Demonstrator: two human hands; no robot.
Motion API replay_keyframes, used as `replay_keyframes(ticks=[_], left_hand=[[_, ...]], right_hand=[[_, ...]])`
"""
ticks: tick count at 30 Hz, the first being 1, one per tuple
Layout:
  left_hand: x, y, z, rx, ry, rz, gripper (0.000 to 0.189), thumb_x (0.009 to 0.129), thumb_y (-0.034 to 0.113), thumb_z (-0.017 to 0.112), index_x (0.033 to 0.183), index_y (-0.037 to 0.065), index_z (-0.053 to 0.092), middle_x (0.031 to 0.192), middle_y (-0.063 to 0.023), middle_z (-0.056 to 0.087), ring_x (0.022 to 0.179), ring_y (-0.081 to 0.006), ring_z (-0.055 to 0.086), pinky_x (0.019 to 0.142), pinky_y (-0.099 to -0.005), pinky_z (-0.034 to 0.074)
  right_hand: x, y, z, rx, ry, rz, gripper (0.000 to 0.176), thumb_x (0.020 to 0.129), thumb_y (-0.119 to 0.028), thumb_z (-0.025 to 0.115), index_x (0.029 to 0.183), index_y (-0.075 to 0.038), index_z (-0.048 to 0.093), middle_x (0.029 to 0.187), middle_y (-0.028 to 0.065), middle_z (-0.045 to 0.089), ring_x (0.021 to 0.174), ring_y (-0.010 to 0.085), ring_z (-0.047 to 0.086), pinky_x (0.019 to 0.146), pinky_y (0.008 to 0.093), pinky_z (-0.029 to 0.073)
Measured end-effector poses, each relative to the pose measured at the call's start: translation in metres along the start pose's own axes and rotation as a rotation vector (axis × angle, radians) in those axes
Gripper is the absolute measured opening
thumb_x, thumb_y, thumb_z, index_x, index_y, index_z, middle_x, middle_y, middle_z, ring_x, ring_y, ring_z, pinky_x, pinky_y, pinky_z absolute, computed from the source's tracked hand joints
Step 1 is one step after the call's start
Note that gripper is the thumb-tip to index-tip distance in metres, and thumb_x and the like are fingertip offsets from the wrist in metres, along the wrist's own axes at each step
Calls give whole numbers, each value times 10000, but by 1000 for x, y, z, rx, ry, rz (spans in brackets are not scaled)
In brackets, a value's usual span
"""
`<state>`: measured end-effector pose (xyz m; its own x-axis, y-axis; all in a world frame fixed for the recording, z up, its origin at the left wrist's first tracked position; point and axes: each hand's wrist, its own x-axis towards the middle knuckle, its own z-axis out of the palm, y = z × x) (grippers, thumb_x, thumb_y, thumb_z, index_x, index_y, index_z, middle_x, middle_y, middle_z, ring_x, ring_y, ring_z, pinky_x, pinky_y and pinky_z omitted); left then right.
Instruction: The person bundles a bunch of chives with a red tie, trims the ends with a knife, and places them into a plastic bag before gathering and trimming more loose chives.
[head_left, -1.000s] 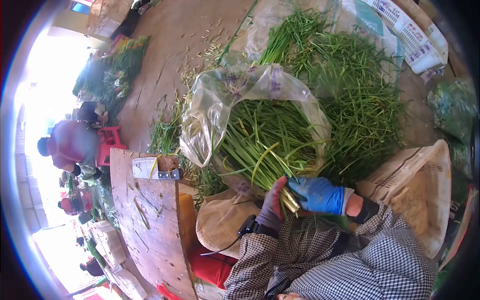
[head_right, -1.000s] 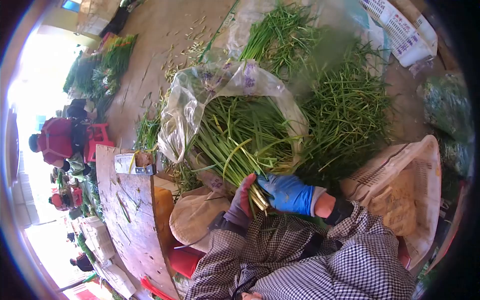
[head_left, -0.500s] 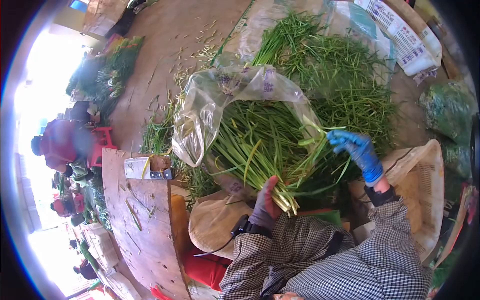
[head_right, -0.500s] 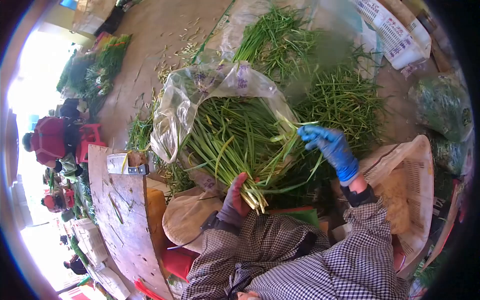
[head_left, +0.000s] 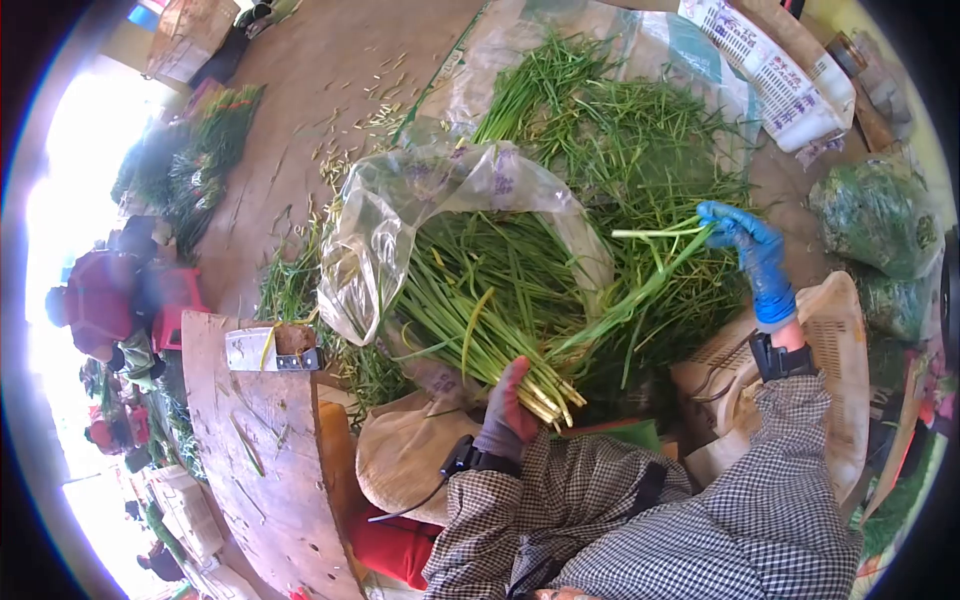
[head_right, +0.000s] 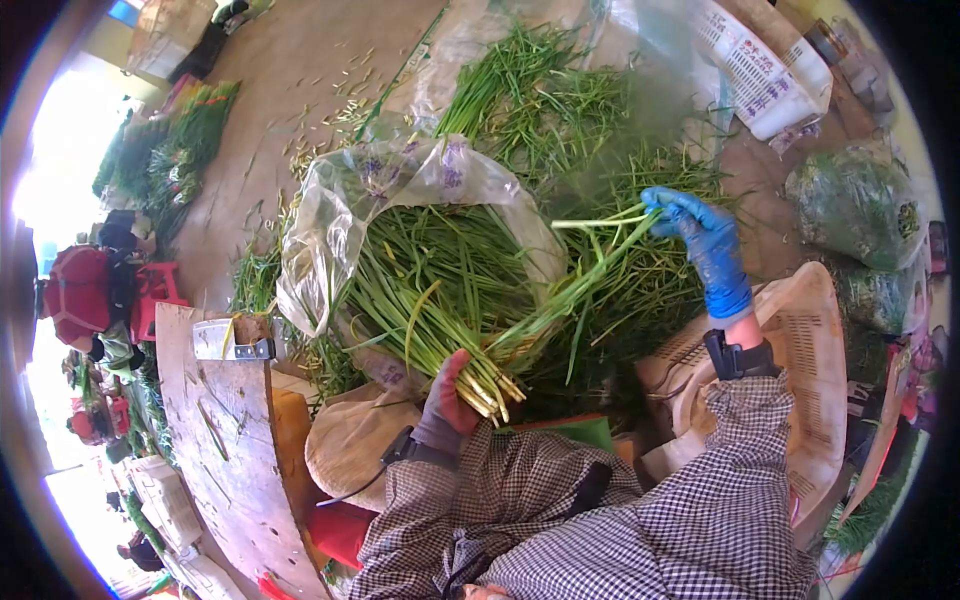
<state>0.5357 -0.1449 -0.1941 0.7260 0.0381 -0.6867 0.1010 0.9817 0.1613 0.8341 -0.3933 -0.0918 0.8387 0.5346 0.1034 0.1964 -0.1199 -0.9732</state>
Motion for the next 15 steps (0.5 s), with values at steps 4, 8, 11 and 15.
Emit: replay_keyframes(ticks=[4,8,11,15], left_hand=[[-3,4,4,-56,-80,-7,331,911,277,633,1095,11,564,1009,-150,667,885,-294,668,770,-470,574],[0,2,2,10,-73,25,425,900,366,623,1120,5,577,993,-142,678,875,-315,676,802,-520,563],[-1,1,4,14,-74,18,431,897,369,629,1114,-1,578,980,-145,677,880,-316,677,807,-521,561],[-3,2,4,2,-66,3,426,893,369,637,1100,1,580,962,-145,677,865,-314,678,794,-524,564]], right_hand=[[0,5,-41,-128,58,0,301,970,-137,532,1221,13,602,1168,119,658,932,174,661,812,286,539],[-8,-13,-63,-938,143,-168,388,916,-102,565,1305,-111,564,1163,131,661,906,239,677,803,341,536],[-23,9,-58,-1117,41,49,448,884,-152,594,1326,-207,547,1099,165,660,867,328,660,775,404,527],[-46,2,30,-958,-277,100,309,874,-295,623,1160,-183,653,867,163,678,774,342,660,677,418,527]])
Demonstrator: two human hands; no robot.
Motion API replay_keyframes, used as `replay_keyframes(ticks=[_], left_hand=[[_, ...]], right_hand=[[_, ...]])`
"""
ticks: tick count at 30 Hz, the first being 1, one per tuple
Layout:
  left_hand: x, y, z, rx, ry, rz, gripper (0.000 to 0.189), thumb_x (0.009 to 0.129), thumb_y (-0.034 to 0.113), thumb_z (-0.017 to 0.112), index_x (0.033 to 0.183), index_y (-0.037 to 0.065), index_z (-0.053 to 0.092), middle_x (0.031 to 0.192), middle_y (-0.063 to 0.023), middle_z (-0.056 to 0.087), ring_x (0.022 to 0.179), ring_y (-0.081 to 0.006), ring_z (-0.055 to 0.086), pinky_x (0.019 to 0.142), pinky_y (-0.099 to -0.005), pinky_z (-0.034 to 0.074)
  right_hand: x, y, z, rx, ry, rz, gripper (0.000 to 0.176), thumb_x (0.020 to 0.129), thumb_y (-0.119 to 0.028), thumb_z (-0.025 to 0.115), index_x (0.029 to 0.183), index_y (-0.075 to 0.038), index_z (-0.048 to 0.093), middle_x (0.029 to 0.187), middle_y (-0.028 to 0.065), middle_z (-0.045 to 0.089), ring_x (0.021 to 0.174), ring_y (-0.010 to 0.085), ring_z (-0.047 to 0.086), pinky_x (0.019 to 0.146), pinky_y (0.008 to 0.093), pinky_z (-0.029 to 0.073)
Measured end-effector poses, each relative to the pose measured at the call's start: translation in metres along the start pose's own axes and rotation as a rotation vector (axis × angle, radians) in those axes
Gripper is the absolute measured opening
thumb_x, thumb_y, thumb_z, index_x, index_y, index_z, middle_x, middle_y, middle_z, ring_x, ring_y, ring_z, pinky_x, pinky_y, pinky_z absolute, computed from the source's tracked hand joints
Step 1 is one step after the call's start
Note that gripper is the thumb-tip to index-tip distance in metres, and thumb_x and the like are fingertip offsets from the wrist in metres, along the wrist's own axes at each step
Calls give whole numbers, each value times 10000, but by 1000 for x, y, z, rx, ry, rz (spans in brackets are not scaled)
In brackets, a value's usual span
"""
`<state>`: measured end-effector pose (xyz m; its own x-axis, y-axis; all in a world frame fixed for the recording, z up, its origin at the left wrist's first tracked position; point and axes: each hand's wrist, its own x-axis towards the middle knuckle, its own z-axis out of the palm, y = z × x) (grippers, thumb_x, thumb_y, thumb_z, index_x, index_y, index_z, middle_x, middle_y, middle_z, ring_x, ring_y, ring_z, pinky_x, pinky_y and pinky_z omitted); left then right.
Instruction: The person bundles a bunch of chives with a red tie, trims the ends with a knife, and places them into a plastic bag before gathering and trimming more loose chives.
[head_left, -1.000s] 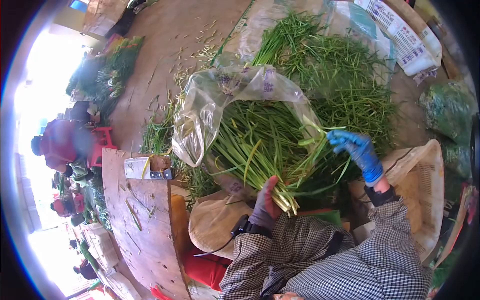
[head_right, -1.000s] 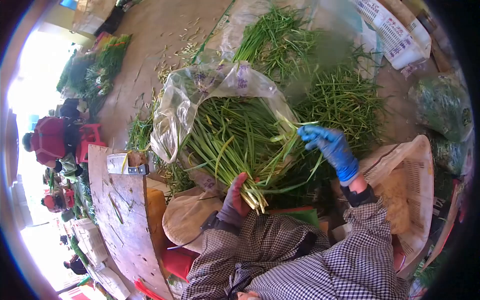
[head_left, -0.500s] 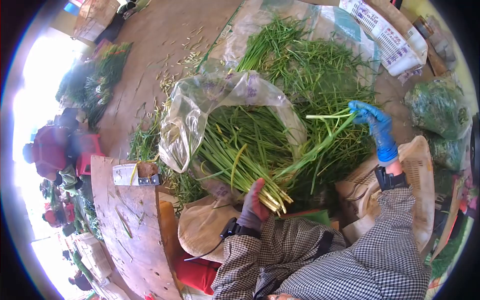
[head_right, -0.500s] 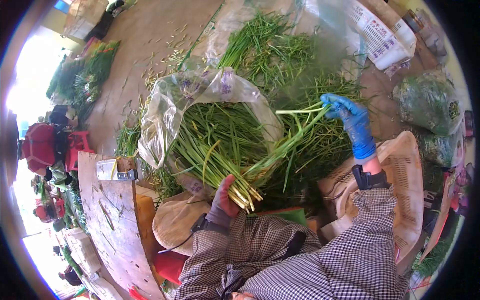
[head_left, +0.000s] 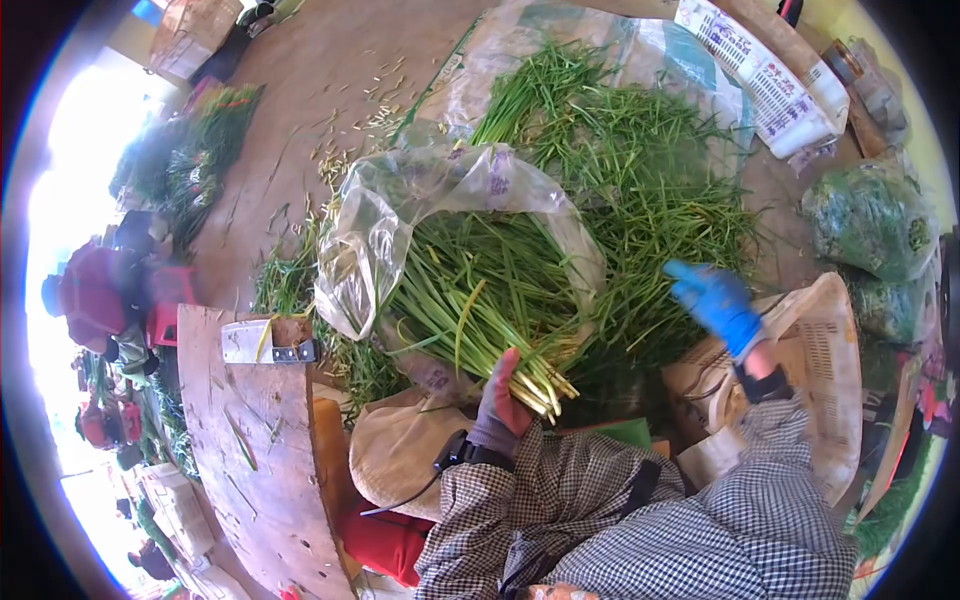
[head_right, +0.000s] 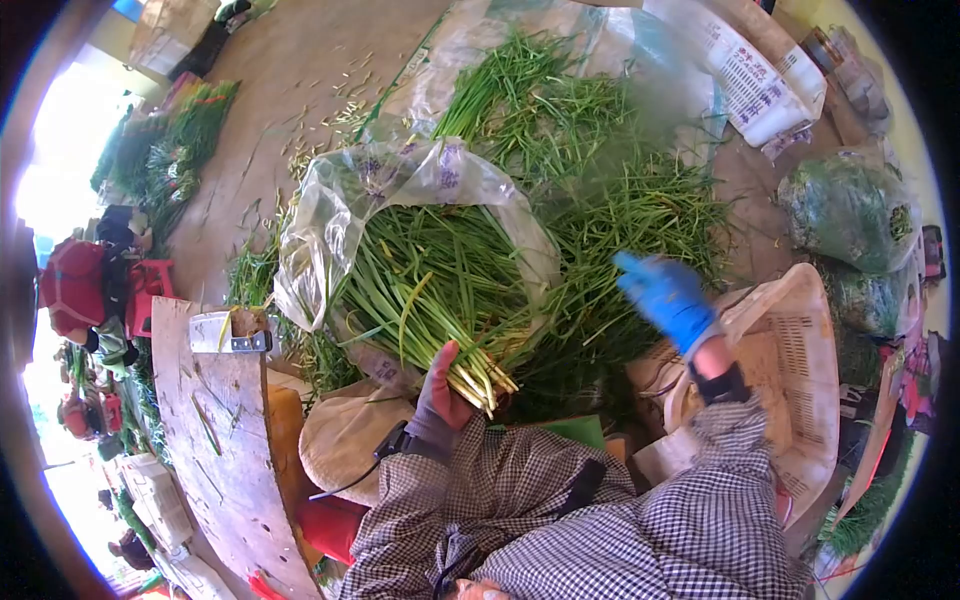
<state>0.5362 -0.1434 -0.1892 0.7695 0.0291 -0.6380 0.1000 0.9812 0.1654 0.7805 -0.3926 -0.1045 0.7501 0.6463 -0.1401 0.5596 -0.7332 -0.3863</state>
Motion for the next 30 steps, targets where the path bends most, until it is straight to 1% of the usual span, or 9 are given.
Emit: replay_keyframes(ticks=[4,7,13,14,17,20,22,26,30], left_hand=[[1,-2,2,17,13,32,418,911,363,617,1134,14,564,971,-143,675,884,-305,674,790,-508,569],[-4,1,0,1,39,34,403,927,342,601,1160,17,552,992,-145,673,919,-297,668,802,-484,567],[-12,-9,-8,250,255,88,351,924,234,617,1172,-1,534,1021,-159,670,908,-296,675,789,-473,578],[-13,-7,-11,118,270,50,339,861,65,671,1153,-34,530,993,-155,662,840,-283,685,681,-414,602],[-16,-2,-11,39,189,5,306,854,69,676,1112,-27,543,967,-145,662,834,-279,687,685,-426,603],[-19,-1,-8,21,146,31,238,850,87,683,1037,6,559,892,-104,658,760,-250,677,702,-414,599],[-30,6,3,58,185,55,226,850,100,685,1021,18,561,857,-85,651,737,-240,670,703,-403,596],[-58,22,36,18,179,-3,236,886,198,655,1037,42,562,811,-38,614,723,-210,636,642,-330,552],[-110,35,81,-58,98,35,546,923,269,607,1359,5,410,771,4,516,677,-115,505,606,-266,444]], right_hand=[[-11,-85,81,505,-162,-256,282,928,-369,576,954,-113,691,717,127,662,638,288,659,605,378,513],[-27,-142,117,378,-372,-427,236,888,-279,553,819,-62,612,688,146,617,640,353,617,576,447,482],[-23,-159,106,422,-337,-365,217,867,-253,573,798,-57,634,700,162,620,648,339,615,578,436,483],[-18,-155,102,517,-375,-351,217,871,-254,592,812,-53,653,698,149,629,631,313,620,578,409,489],[1,-138,92,889,-527,-71,207,879,-220,658,909,-20,702,666,65,647,610,127,634,589,290,509],[19,-116,117,1035,-573,146,231,882,-228,657,946,-10,701,751,108,678,691,160,668,628,302,523],[26,-100,156,716,-43,-162,415,830,-333,683,1138,-57,647,848,202,679,787,352,671,693,404,535],[16,-117,193,329,-360,-312,682,853,-321,625,1432,-109,335,1033,238,631,848,410,644,734,465,519],[13,-118,207,352,-377,-266,612,851,-290,613,1393,-100,400,1024,222,621,826,410,639,725,457,517]])
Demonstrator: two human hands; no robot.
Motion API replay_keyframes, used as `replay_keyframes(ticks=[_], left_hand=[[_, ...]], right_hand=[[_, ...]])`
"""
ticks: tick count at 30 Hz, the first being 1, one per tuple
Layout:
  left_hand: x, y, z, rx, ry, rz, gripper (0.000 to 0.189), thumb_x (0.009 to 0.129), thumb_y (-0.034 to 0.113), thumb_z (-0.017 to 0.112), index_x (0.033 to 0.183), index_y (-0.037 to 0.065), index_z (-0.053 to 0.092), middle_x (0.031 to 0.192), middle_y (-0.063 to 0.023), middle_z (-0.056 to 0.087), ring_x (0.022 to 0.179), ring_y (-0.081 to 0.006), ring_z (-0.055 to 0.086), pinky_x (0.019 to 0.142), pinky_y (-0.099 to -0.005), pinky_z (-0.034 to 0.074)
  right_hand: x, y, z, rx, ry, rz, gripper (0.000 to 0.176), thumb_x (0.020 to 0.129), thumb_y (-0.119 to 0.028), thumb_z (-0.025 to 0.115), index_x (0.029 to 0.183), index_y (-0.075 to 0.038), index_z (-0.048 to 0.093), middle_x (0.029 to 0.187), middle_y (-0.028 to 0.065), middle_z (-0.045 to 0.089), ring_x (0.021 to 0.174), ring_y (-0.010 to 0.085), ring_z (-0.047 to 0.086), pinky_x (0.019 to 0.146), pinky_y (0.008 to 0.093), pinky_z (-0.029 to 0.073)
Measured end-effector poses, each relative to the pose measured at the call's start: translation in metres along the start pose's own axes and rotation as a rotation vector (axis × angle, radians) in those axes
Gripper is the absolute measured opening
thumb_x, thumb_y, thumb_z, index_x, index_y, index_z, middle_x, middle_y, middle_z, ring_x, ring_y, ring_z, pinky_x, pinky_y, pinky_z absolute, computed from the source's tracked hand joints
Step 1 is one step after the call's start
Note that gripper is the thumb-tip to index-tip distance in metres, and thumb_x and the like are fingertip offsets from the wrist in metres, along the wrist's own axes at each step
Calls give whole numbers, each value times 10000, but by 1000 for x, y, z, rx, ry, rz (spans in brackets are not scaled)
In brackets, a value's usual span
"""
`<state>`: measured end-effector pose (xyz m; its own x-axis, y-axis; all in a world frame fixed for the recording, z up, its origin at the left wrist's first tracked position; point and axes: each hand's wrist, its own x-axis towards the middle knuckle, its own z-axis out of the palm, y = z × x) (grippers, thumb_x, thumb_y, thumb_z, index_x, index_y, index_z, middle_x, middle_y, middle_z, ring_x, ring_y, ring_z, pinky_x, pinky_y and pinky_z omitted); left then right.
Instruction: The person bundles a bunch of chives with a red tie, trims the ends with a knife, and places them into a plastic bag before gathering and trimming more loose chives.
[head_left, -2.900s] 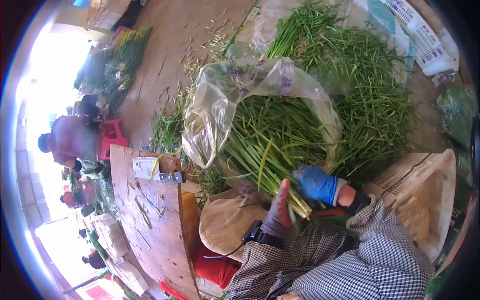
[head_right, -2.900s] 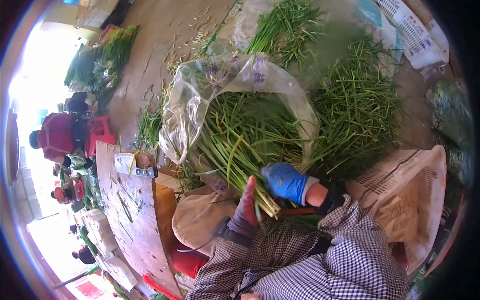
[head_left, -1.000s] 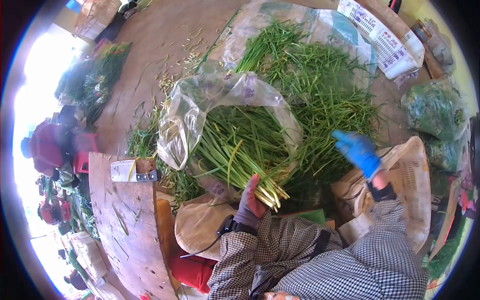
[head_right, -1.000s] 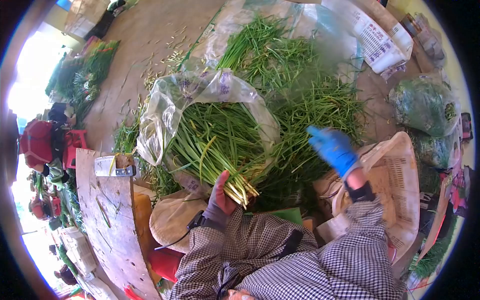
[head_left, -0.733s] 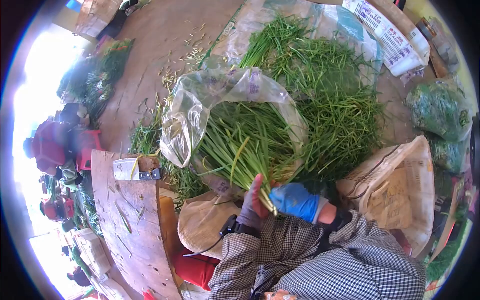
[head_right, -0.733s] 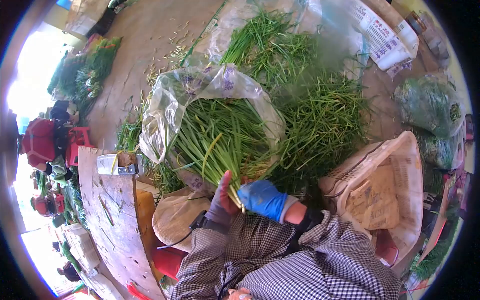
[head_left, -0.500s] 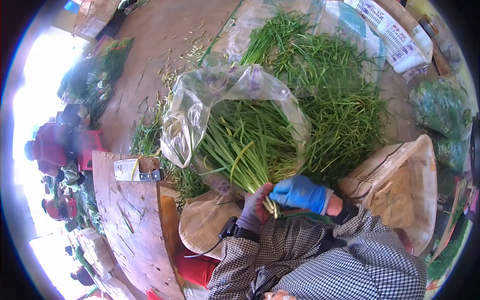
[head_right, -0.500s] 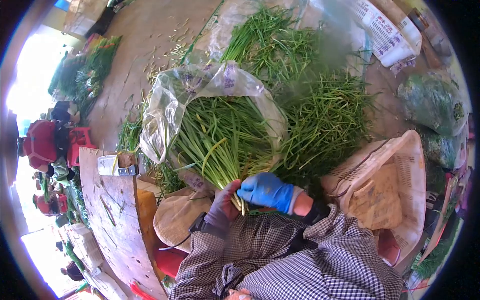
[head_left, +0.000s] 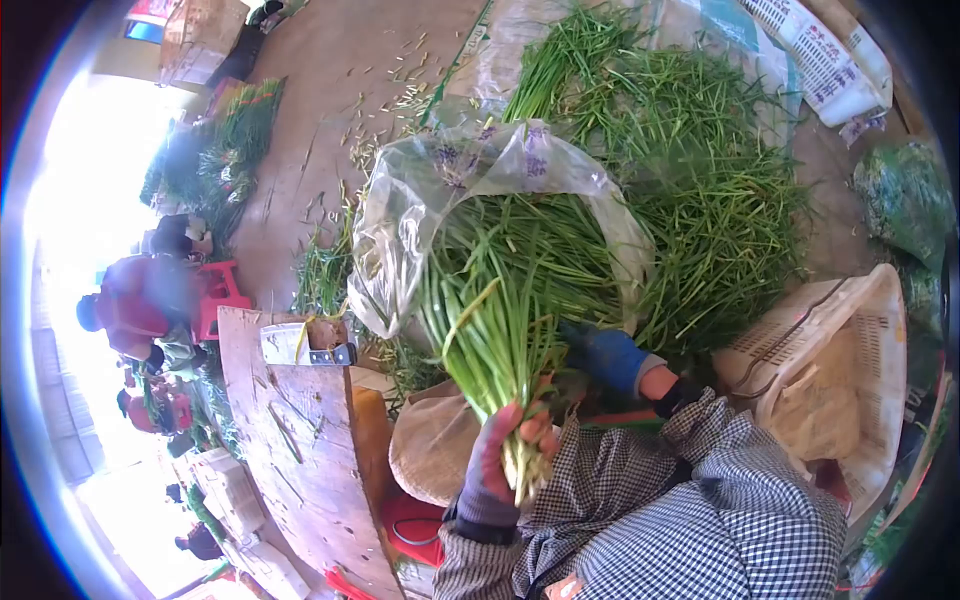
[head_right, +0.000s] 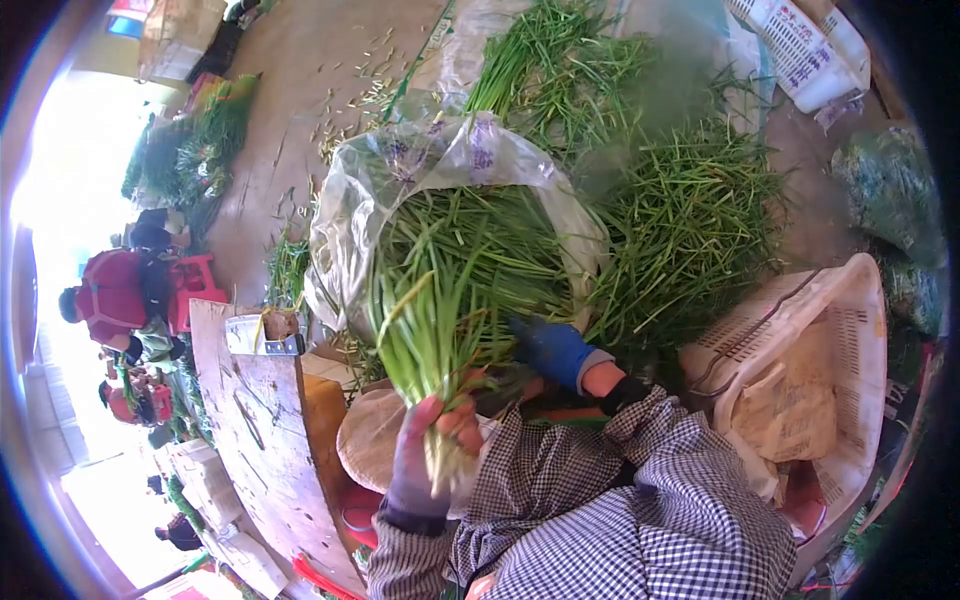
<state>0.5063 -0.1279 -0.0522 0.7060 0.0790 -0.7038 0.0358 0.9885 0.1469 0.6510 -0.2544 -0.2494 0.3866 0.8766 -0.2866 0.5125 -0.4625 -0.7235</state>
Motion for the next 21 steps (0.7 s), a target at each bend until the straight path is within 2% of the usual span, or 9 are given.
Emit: replay_keyframes(ticks=[3,6,9,10,12,15,16,19,21], left_hand=[[-48,3,35,-16,-59,74,726,897,275,626,1429,-47,250,744,9,487,620,-79,461,552,-264,421],[-92,7,57,38,-245,177,641,875,271,616,1377,-25,348,725,-7,496,531,-99,474,475,-263,437],[-116,23,-57,185,-521,382,695,786,218,697,1330,-56,362,783,-97,559,521,-156,525,456,-322,482],[-116,29,-152,259,-728,472,714,757,200,724,1314,-67,366,802,-127,581,517,-175,542,449,-342,497],[-107,31,66,180,-115,484,648,735,183,740,1263,-42,439,847,-154,604,524,-211,573,481,-356,536],[-115,34,67,571,-3,690,583,748,177,730,1233,-29,479,864,-160,618,556,-213,596,458,-351,517],[-106,45,54,622,-167,769,479,772,137,716,1188,-13,531,867,-129,626,579,-202,601,511,-339,528],[-113,38,61,490,181,757,445,776,112,721,1167,-14,551,869,-98,638,668,-177,618,610,-306,530],[-109,49,28,775,180,785,439,763,61,739,1162,3,565,945,-77,647,793,-151,626,730,-288,522]], right_hand=[[1,17,10,45,-17,-45,565,853,-260,612,1363,-94,437,1033,225,606,870,390,628,750,442,511],[8,33,28,65,70,-220,514,832,-247,608,1302,-79,486,1010,229,609,858,387,628,744,452,507],[6,14,-2,2,-38,-75,447,813,-250,604,1211,-54,549,990,218,628,874,383,632,752,449,509],[8,6,-12,-26,-94,-13,405,815,-248,593,1165,-45,576,978,208,638,867,380,636,752,445,511],[10,20,-6,-131,-20,-105,390,858,-262,572,1183,-48,592,909,176,660,776,363,652,724,427,517],[-11,-20,-62,-16,352,-147,512,870,-315,624,1307,-65,528,989,203,652,822,329,662,746,385,517],[-14,-38,-72,-26,345,-171,512,870,-315,624,1307,-65,528,989,203,652,822,329,662,746,385,517],[-1,-116,-90,1109,-206,-133,807,744,-326,796,1395,-14,435,1146,125,642,1031,216,621,873,319,484],[3,-198,-98,1195,-175,-325,748,720,-331,814,1329,-24,505,1074,110,661,952,193,627,852,309,489]])
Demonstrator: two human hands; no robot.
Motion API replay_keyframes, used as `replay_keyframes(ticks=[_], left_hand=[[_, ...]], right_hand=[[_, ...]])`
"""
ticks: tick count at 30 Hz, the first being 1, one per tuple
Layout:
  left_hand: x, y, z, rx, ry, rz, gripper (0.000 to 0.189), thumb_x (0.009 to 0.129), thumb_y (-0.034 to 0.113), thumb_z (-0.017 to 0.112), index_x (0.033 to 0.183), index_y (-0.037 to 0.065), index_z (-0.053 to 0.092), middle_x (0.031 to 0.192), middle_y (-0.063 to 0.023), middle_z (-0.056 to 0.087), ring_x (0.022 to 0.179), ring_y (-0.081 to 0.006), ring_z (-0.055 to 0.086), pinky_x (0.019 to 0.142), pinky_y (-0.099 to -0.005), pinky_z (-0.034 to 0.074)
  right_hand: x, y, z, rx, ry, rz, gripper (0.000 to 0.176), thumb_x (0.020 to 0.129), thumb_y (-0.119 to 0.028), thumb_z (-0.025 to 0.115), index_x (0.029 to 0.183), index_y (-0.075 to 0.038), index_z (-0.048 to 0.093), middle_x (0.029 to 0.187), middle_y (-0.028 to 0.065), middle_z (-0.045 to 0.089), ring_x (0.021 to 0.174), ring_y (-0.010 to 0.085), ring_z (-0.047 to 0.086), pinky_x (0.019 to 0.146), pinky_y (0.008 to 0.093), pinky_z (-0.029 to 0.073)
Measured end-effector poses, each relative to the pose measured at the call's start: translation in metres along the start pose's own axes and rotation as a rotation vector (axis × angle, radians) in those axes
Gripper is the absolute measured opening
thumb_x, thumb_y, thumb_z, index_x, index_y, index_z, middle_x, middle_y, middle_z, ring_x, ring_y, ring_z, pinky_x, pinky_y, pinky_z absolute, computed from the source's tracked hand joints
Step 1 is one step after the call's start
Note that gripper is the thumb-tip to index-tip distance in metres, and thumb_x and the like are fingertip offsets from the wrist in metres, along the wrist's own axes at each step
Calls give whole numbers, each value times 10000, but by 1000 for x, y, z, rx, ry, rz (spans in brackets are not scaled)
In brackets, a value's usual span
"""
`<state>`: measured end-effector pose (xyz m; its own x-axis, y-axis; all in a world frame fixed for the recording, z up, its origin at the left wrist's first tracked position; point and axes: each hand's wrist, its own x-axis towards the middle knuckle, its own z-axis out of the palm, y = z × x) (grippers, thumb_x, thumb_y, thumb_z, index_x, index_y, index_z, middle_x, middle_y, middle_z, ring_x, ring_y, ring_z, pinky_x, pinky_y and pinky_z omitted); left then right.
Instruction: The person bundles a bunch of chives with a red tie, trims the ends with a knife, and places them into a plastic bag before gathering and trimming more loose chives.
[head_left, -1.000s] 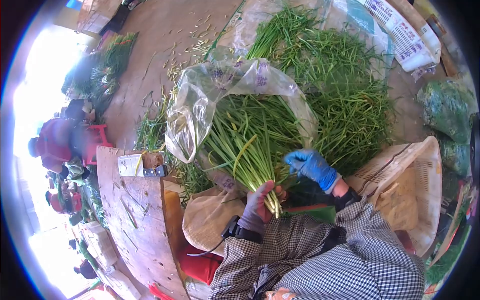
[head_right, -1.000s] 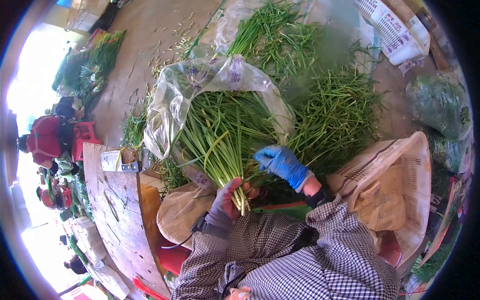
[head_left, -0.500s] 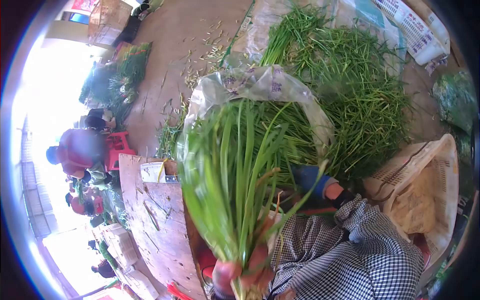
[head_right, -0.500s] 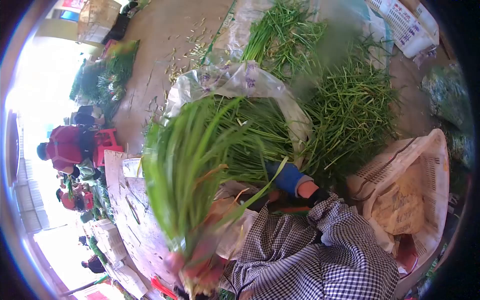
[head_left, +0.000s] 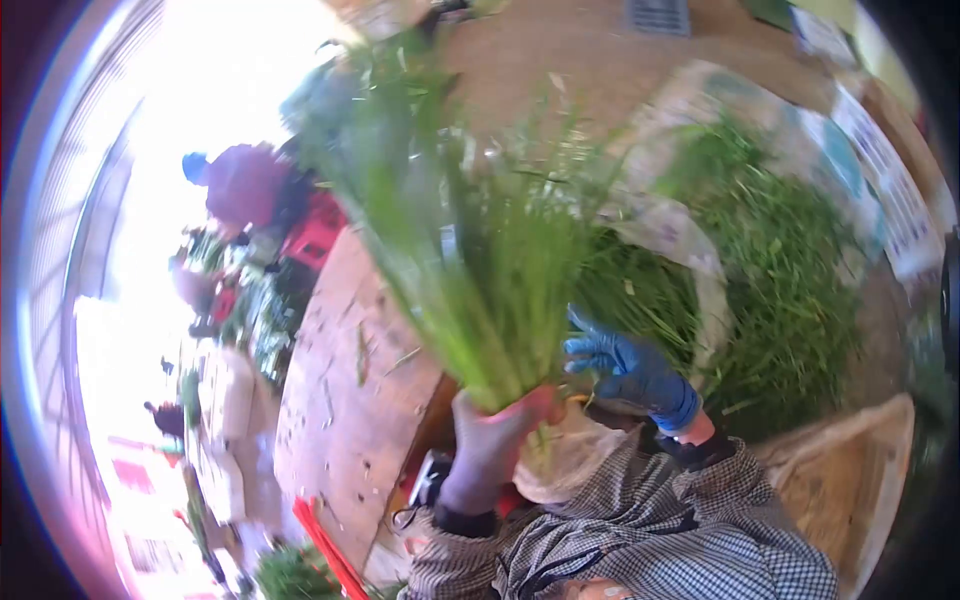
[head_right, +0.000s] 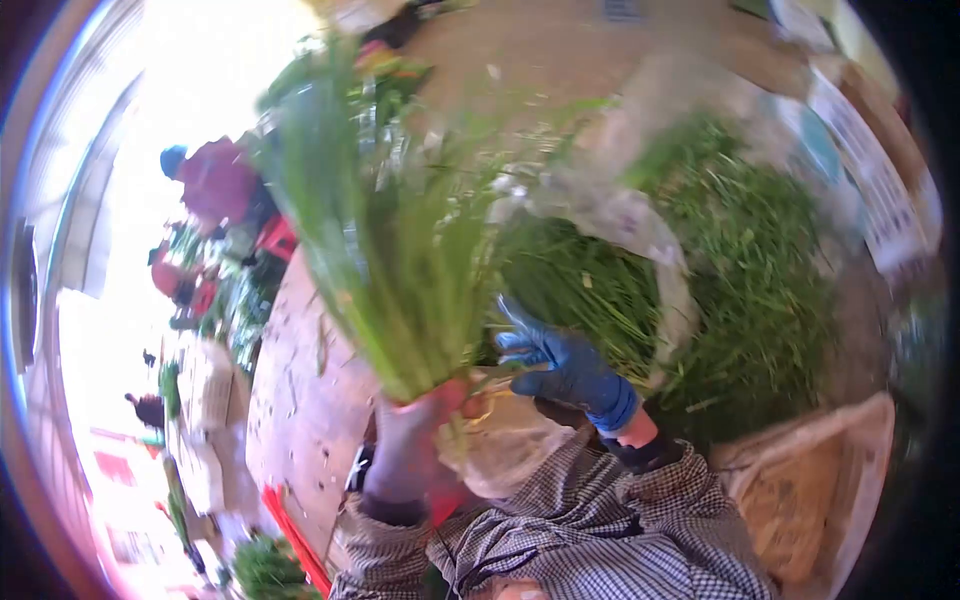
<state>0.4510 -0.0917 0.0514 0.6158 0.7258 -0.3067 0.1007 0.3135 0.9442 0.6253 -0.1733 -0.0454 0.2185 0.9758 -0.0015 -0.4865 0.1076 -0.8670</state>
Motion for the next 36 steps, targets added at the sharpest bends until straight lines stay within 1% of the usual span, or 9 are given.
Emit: replay_keyframes(ticks=[6,10,15,17,20,25,32,34,36], left_hand=[[-19,-29,-51,459,405,557,498,734,17,749,1189,-4,547,1030,-85,655,884,-156,631,790,-301,515],[-40,-35,-103,420,654,626,293,741,62,744,1017,5,663,955,-101,695,873,-183,673,763,-313,525],[-68,-34,-163,396,686,484,294,736,172,776,972,22,687,844,-94,708,817,-216,697,721,-344,538],[-77,-43,-190,553,606,98,484,739,259,788,1143,48,626,870,-110,695,821,-242,695,711,-357,543],[-91,-57,-195,864,587,111,706,755,352,773,1317,42,478,971,-135,668,806,-264,689,693,-367,546],[-101,-47,-229,1310,638,381,900,700,380,752,1382,-49,349,1306,-249,430,1239,-408,399,1035,-539,322],[-35,-36,-297,1610,425,250,1150,576,550,775,1442,-16,271,1446,-281,316,1375,-441,252,1134,-568,145],[-25,-30,-302,1581,416,184,1204,556,595,769,1454,-13,245,1460,-276,308,1388,-435,237,1143,-547,136],[-13,-33,-319,1525,370,142,1183,550,570,790,1435,-16,267,1438,-253,339,1379,-414,255,1149,-508,151]], right_hand=[[70,-23,131,-185,-310,-132,599,630,-372,842,1074,-24,640,992,132,682,868,239,656,838,349,500],[96,4,205,-601,-468,-154,574,635,-435,809,1046,-64,654,961,173,671,864,333,666,774,393,527],[133,43,283,-946,-723,-466,623,671,-289,738,1209,-29,565,876,178,650,798,338,659,677,406,520],[151,63,303,-1210,-769,-611,698,721,-227,657,1329,14,415,833,165,623,733,336,651,630,436,516],[204,139,299,-1373,-868,-618,741,716,-211,655,1358,47,390,862,182,601,728,359,631,625,438,514],[215,157,280,-1421,-998,-474,808,735,-210,681,1423,24,330,1062,231,583,915,381,618,764,414,521],[235,81,231,-1129,-638,-776,753,730,-344,768,1348,-22,482,1281,239,544,1145,373,563,944,400,480],[248,72,199,-1183,-501,-749,693,736,-375,766,1284,-13,545,1271,224,557,1141,360,566,953,402,470],[257,40,149,-1609,-234,-345,731,733,-408,757,1309,-22,523,1218,222,583,1108,346,583,929,399,479]])
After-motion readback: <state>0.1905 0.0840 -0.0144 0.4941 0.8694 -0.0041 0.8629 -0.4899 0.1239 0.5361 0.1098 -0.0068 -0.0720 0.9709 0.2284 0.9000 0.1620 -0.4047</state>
